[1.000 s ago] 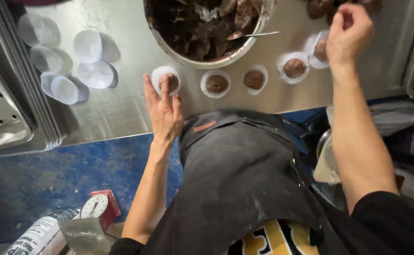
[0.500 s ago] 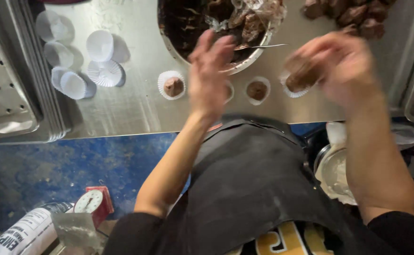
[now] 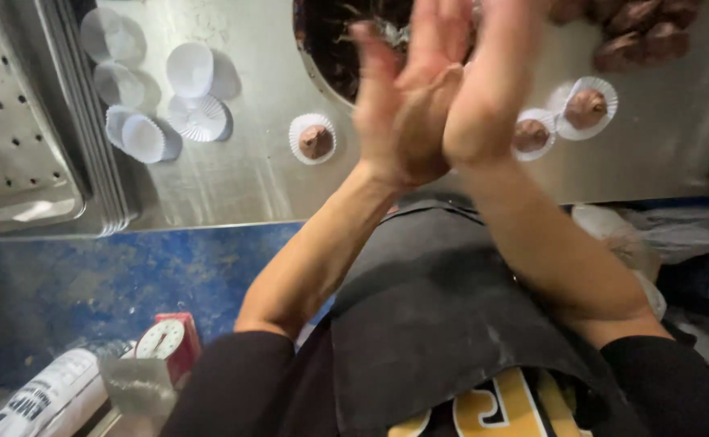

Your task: Scooping chocolate ganache and forming truffles into paper liners.

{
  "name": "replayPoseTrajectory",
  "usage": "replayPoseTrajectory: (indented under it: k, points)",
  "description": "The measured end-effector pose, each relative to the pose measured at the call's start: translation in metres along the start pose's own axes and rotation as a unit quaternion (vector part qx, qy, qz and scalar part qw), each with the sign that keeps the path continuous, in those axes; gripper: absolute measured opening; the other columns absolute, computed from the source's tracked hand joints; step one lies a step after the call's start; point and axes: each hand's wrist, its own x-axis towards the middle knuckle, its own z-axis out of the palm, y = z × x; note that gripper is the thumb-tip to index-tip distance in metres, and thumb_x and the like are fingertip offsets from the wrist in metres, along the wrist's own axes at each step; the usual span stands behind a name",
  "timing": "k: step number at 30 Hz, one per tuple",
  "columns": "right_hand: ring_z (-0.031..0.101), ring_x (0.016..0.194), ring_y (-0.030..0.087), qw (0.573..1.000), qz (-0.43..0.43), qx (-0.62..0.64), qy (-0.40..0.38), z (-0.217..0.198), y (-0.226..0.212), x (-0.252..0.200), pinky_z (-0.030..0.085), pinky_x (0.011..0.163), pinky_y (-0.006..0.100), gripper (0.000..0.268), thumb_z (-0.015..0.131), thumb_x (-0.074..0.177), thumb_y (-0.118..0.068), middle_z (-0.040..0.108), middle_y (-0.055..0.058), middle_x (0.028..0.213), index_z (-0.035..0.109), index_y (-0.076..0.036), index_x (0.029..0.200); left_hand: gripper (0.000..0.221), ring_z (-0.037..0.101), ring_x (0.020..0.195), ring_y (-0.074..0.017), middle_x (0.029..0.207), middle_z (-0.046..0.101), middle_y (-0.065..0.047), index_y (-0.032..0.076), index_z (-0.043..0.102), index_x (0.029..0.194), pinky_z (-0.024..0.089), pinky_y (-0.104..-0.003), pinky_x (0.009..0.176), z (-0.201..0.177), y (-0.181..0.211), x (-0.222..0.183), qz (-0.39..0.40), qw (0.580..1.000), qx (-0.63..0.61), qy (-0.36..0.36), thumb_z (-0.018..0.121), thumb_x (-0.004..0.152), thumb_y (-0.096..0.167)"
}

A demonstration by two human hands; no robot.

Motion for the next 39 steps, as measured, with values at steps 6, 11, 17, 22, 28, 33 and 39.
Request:
replayPoseTrajectory:
  k: [6, 11, 17, 22, 28, 33, 39]
  points:
    - [0.016, 0.158, 0.014, 0.954, -0.192, 0.22, -0.074, 0.035, -0.017, -0.019, 0.016, 0.134, 0.029, 0.052, 0.05, 0.12, -0.024, 0.02, 0.0, 0.172, 0.024, -0.015, 0.164, 0.095, 0.037, 0.149, -0.0246, 0.168, 0.025, -0.01, 0.013, 0.011, 0.174, 0.034, -0.037, 0.123, -0.013, 0.006, 0.008, 0.021, 0.99, -0.116, 0.072, 0.028, 0.104, 0.075]
    - [0.039, 0.14, 0.034, 0.863, -0.289, -0.408, 0.068, 0.04, -0.061, 0.001, 0.027, 0.123, 0.045, 0.054, 0.054, 0.105, -0.033, 0.042, 0.018, 0.147, 0.039, -0.002, 0.147, 0.091, 0.04, 0.144, -0.0363, 0.162, 0.036, -0.026, 0.005, 0.018, 0.17, 0.031, -0.046, 0.116, -0.061, -0.005, 0.018, 0.045, 0.985, 0.076, 0.15, 0.03, 0.107, 0.07]
    - [0.029, 0.14, 0.044, 0.854, -0.315, -0.394, 0.129, 0.032, -0.042, 0.006, 0.022, 0.122, 0.05, 0.051, 0.04, 0.104, -0.026, 0.037, 0.027, 0.146, 0.036, 0.007, 0.144, 0.092, 0.042, 0.147, -0.0304, 0.163, 0.036, -0.018, 0.003, 0.022, 0.167, 0.037, -0.042, 0.124, -0.068, 0.008, 0.028, 0.017, 0.993, 0.078, 0.089, 0.029, 0.107, 0.072]
    - [0.029, 0.151, 0.042, 0.926, -0.289, -0.223, -0.096, -0.029, -0.016, 0.01, 0.027, 0.127, 0.048, 0.047, 0.037, 0.12, -0.022, 0.029, 0.033, 0.157, 0.024, 0.014, 0.149, 0.098, 0.043, 0.144, -0.0349, 0.164, 0.036, -0.028, -0.005, 0.026, 0.171, 0.039, -0.047, 0.116, -0.062, 0.008, 0.027, -0.015, 0.965, 0.209, 0.161, 0.038, 0.108, 0.07]
    - [0.059, 0.127, 0.032, 0.939, -0.223, -0.206, -0.162, -0.055, -0.067, -0.012, 0.05, 0.11, 0.046, 0.024, 0.068, 0.097, -0.002, 0.059, 0.023, 0.129, 0.056, 0.003, 0.117, 0.097, 0.046, 0.136, -0.0248, 0.168, 0.03, -0.008, 0.02, 0.015, 0.167, 0.043, -0.048, 0.102, -0.028, 0.028, 0.017, -0.059, 0.974, 0.103, 0.192, 0.031, 0.093, 0.08]
    - [0.063, 0.08, 0.017, 0.948, -0.047, -0.263, -0.171, -0.07, -0.083, 0.001, 0.051, 0.075, 0.03, 0.015, 0.079, 0.098, -0.008, 0.069, 0.006, 0.091, 0.07, 0.001, 0.106, 0.056, 0.059, 0.133, -0.0184, 0.144, 0.063, -0.01, 0.007, 0.059, 0.142, 0.044, -0.041, 0.114, -0.008, 0.066, -0.014, -0.052, 0.783, 0.609, -0.111, 0.049, 0.112, 0.053]
    - [0.072, 0.104, 0.018, 0.968, -0.098, 0.204, -0.111, -0.058, -0.066, -0.002, 0.062, 0.094, 0.034, 0.037, 0.055, 0.118, -0.04, 0.069, 0.009, 0.116, 0.058, -0.005, 0.132, 0.036, 0.075, 0.094, -0.0155, 0.115, 0.073, -0.012, -0.004, 0.063, 0.133, 0.063, -0.031, 0.085, -0.051, 0.034, -0.039, -0.106, 0.929, 0.294, 0.199, 0.06, 0.104, 0.018]
